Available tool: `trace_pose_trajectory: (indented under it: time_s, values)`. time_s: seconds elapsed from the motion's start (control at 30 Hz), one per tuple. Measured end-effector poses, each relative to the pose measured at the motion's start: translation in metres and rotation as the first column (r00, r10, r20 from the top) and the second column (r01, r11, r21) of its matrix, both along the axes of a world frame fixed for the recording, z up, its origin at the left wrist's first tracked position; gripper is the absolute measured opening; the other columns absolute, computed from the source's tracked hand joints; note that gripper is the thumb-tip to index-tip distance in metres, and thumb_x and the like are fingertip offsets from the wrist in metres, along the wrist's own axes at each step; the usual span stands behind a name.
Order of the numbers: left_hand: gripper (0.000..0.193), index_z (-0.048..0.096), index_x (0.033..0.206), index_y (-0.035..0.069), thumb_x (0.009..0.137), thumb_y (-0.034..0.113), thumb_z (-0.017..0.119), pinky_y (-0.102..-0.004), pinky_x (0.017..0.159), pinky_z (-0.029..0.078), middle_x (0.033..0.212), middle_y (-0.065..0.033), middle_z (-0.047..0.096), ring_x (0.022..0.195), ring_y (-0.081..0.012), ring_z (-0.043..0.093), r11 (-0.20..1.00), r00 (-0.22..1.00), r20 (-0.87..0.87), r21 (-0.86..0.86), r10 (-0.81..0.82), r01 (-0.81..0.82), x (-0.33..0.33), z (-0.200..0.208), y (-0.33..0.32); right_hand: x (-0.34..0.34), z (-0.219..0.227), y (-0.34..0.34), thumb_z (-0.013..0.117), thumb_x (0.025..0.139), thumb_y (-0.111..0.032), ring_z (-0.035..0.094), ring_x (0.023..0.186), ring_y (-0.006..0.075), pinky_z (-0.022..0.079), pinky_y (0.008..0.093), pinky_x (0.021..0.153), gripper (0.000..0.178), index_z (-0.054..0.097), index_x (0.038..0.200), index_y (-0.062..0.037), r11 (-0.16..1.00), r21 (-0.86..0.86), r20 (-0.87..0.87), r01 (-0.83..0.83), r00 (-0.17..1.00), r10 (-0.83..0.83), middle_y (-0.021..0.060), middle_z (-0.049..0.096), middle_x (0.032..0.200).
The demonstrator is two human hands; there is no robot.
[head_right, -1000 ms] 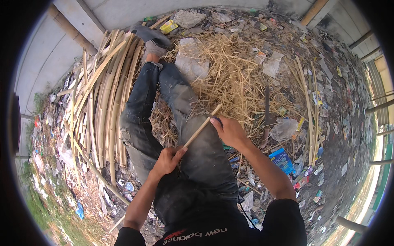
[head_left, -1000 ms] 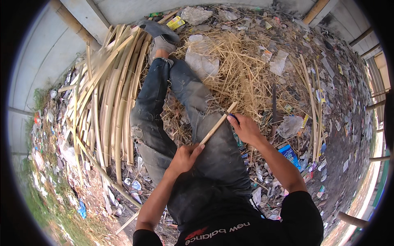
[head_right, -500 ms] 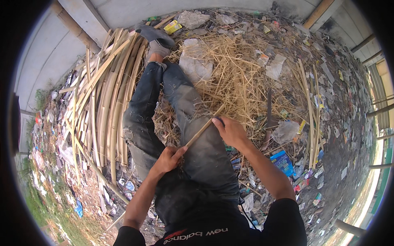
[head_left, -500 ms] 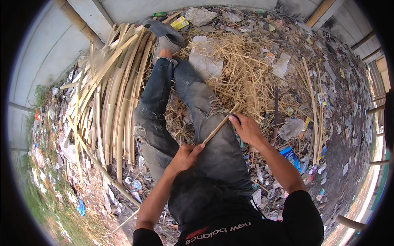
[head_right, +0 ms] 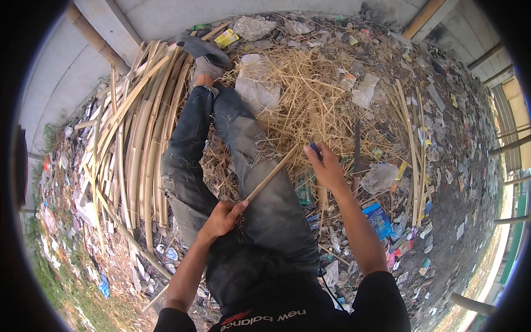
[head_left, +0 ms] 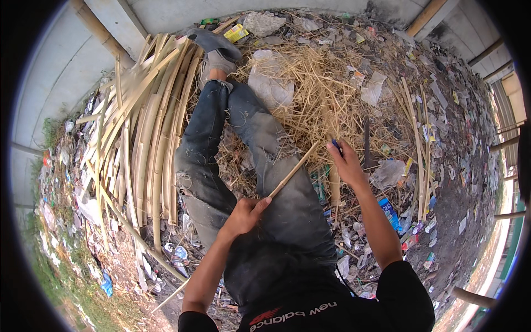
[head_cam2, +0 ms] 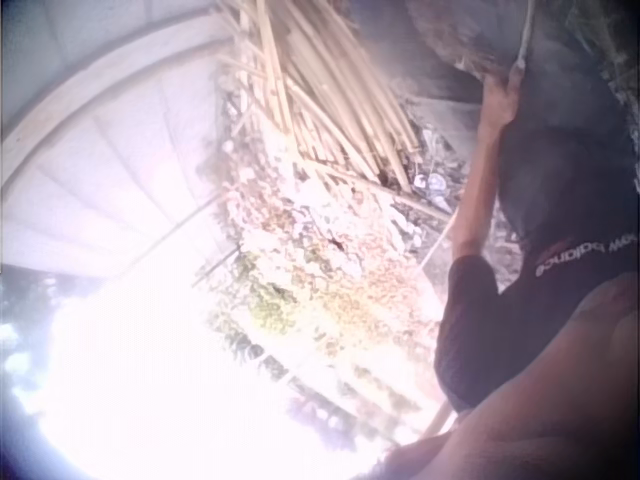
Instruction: The person sits on the ground and uses a blue utility knife to shave a long bamboo strip. They hold the strip with their left hand and scrape the surface with the knife in their right hand, creating thin shavings that fall onto their lap and the surrounding debris.
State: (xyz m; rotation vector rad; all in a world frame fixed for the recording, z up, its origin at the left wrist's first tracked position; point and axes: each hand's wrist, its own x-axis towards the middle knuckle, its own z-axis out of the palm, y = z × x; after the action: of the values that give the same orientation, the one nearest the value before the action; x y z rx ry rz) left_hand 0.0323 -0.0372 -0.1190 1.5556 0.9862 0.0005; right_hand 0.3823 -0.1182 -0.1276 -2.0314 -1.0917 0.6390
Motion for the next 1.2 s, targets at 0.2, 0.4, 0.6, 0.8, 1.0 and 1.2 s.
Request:
trace_pose_trajectory:
  time_s: [0.2,0.4,0.6,0.8,1.0,1.2]
  values:
    - [0.073,0.062,0.073,-0.007,0.107,0.057,0.059,-0.0415,0.063,0.049,0.06,-0.0113,0.057,0.061,-0.0176,0.055,1.0,1.0,0.004,-0.02,-0.003,0.003,-0.004,0.0,0.004,-0.035,0.002,-0.011,0.054,0.112,-0.038,0.063,0.07,0.0343,0.05,0.0444,0.07,0.04,0.06,0.124,-0.0004,0.996,-0.018,-0.037,-0.089,0.995,0.088,0.0182,0.064,0.079]
    - [0.073,0.064,0.074,-0.007,0.106,0.058,0.059,-0.0417,0.065,0.049,0.06,-0.0122,0.056,0.062,-0.0187,0.055,1.0,1.0,-0.024,0.004,-0.002,0.002,-0.002,0.001,0.002,-0.042,0.007,0.003,0.054,0.112,-0.037,0.065,0.072,0.0443,0.049,0.0504,0.068,0.038,0.067,0.109,-0.0019,0.999,-0.032,0.175,-0.003,0.985,0.009,0.0224,0.065,0.076]
    - [0.073,0.067,0.077,-0.008,0.105,0.059,0.059,-0.042,0.067,0.051,0.061,-0.0143,0.059,0.063,-0.0204,0.059,0.998,0.999,-0.032,0.06,0.0,0.002,-0.002,-0.001,0.001,-0.037,0.012,0.014,0.052,0.112,-0.042,0.065,0.075,0.0481,0.049,0.0534,0.069,0.041,0.069,0.106,-0.0043,0.989,-0.148,0.13,0.018,0.992,0.001,0.0232,0.067,0.079]
    - [0.074,0.066,0.075,-0.008,0.105,0.059,0.06,-0.0406,0.065,0.05,0.059,-0.014,0.058,0.061,-0.0201,0.06,0.999,0.998,-0.062,0.04,0.002,0.0,-0.002,-0.005,0.002,-0.057,0.003,0.01,0.051,0.112,-0.044,0.065,0.079,0.0504,0.048,0.0567,0.071,0.045,0.07,0.102,-0.0033,0.995,-0.083,0.177,-0.047,0.982,0.061,0.0253,0.068,0.081]
    - [0.073,0.065,0.072,-0.007,0.105,0.058,0.061,-0.0398,0.062,0.05,0.059,-0.0112,0.059,0.059,-0.0182,0.059,0.999,1.0,-0.018,-0.035,0.02,-0.021,-0.001,-0.006,0.003,-0.069,-0.004,0.005,0.05,0.112,-0.042,0.063,0.074,0.05,0.048,0.0563,0.068,0.048,0.067,0.096,-0.0002,0.996,-0.008,0.172,-0.084,0.981,0.084,0.0259,0.066,0.078]
    - [0.072,0.066,0.071,-0.006,0.106,0.057,0.06,-0.0394,0.061,0.049,0.059,-0.0104,0.059,0.059,-0.0175,0.058,1.0,0.999,-0.035,0.021,0.015,-0.014,0.003,0.002,0.002,-0.043,0.016,0.018,0.049,0.112,-0.043,0.067,0.077,0.0501,0.051,0.0564,0.069,0.05,0.068,0.096,0.0003,0.983,-0.182,0.059,-0.015,0.998,0.026,0.0269,0.066,0.074]
